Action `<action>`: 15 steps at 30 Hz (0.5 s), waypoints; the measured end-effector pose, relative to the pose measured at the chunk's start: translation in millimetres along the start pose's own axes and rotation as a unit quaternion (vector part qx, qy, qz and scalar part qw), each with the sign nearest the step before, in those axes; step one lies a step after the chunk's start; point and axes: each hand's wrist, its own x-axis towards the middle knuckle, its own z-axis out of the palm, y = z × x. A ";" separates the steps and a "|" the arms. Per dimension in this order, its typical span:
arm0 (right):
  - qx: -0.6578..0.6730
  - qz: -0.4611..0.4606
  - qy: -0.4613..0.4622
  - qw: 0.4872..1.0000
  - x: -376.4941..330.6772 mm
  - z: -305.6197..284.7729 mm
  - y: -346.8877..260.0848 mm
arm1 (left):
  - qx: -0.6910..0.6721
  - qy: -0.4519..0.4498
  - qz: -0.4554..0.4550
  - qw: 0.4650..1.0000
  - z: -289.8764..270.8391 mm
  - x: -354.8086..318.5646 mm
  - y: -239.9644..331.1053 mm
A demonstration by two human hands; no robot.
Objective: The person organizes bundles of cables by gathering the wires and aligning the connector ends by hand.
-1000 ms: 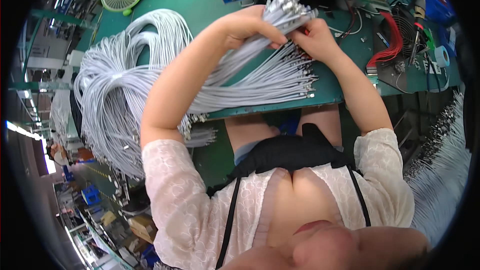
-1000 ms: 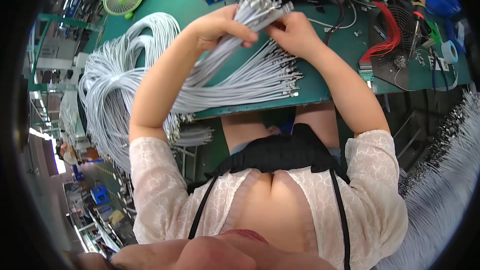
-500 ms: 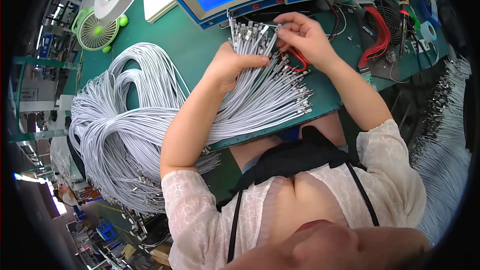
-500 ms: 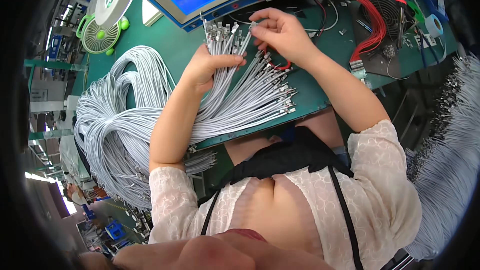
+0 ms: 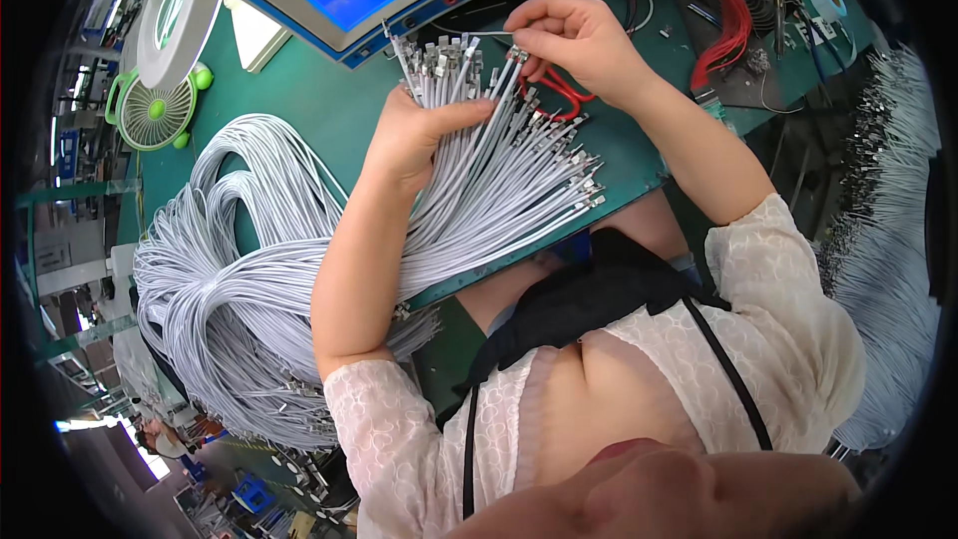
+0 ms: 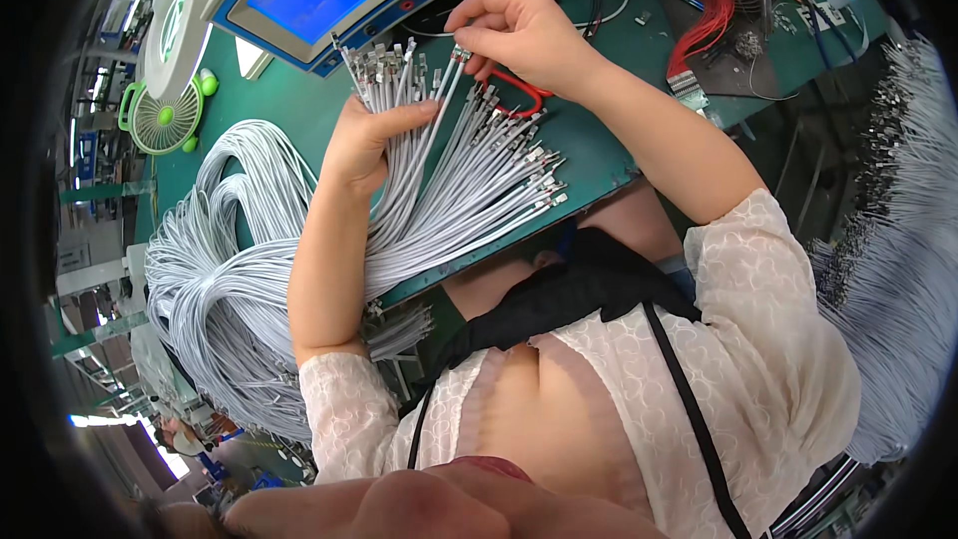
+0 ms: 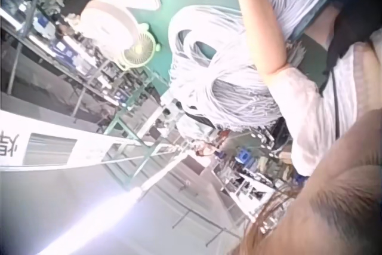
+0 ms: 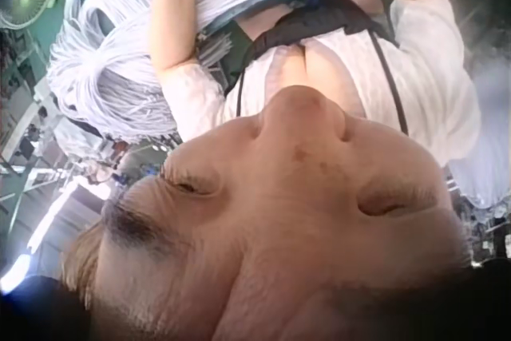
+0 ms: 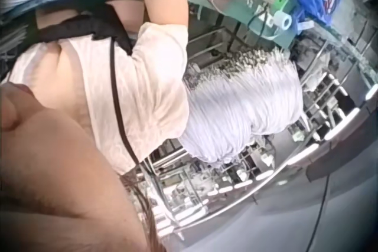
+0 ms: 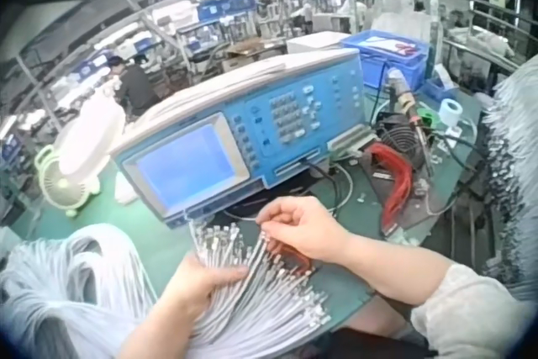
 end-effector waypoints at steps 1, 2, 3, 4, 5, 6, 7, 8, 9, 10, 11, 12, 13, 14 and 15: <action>0.003 0.001 -0.003 1.000 -0.1 -0.1 1.0 | 0.007 -0.004 0.001 1.000 -0.1 0.1 -0.4; 0.020 -0.006 -0.015 1.000 -0.3 -0.3 2.1 | 0.008 0.000 0.000 1.000 1.5 0.0 -0.8; 0.037 -0.012 -0.026 0.999 -1.0 0.5 4.0 | 0.017 0.020 0.019 0.999 4.0 0.1 -2.0; 0.041 -0.009 -0.027 0.999 -1.2 2.8 5.6 | 0.027 0.039 0.038 0.998 5.1 0.5 -3.4; 0.020 -0.006 -0.060 0.998 -1.1 5.3 6.7 | 0.042 0.039 0.045 0.997 4.0 1.9 -5.6; -0.001 -0.002 -0.091 0.996 -2.1 6.9 8.1 | 0.042 0.040 0.041 0.997 3.6 2.5 -7.3; 0.002 0.001 -0.090 0.996 -3.4 7.6 9.1 | 0.062 0.041 0.044 0.996 3.6 2.9 -8.7; -0.005 0.001 -0.088 0.996 -4.4 8.0 9.6 | 0.082 0.043 0.046 0.995 3.5 3.1 -9.6; -0.012 -0.001 -0.087 0.996 -3.9 8.2 8.3 | 0.090 0.038 0.045 0.994 3.5 2.8 -7.8; -0.020 -0.004 -0.086 0.996 -3.5 8.2 7.3 | 0.091 0.039 0.044 0.994 2.9 2.4 -5.3; -0.018 -0.003 -0.086 0.996 -3.6 7.4 6.5 | 0.063 0.034 0.021 0.997 1.6 1.9 -2.5; -0.029 -0.006 -0.093 0.995 -3.4 6.1 5.1 | 0.035 0.028 0.000 0.999 -0.1 1.8 0.4; -0.041 -0.010 -0.100 0.994 -3.0 5.5 4.5 | 0.049 0.026 0.010 0.998 -3.3 3.5 -0.9; -0.039 -0.011 -0.099 0.994 -2.3 6.2 5.7 | 0.052 0.027 0.010 0.998 -3.8 3.6 -1.2; -0.038 -0.018 -0.082 0.996 -1.9 6.5 8.4 | 0.066 0.021 0.020 0.997 -3.5 4.4 -2.5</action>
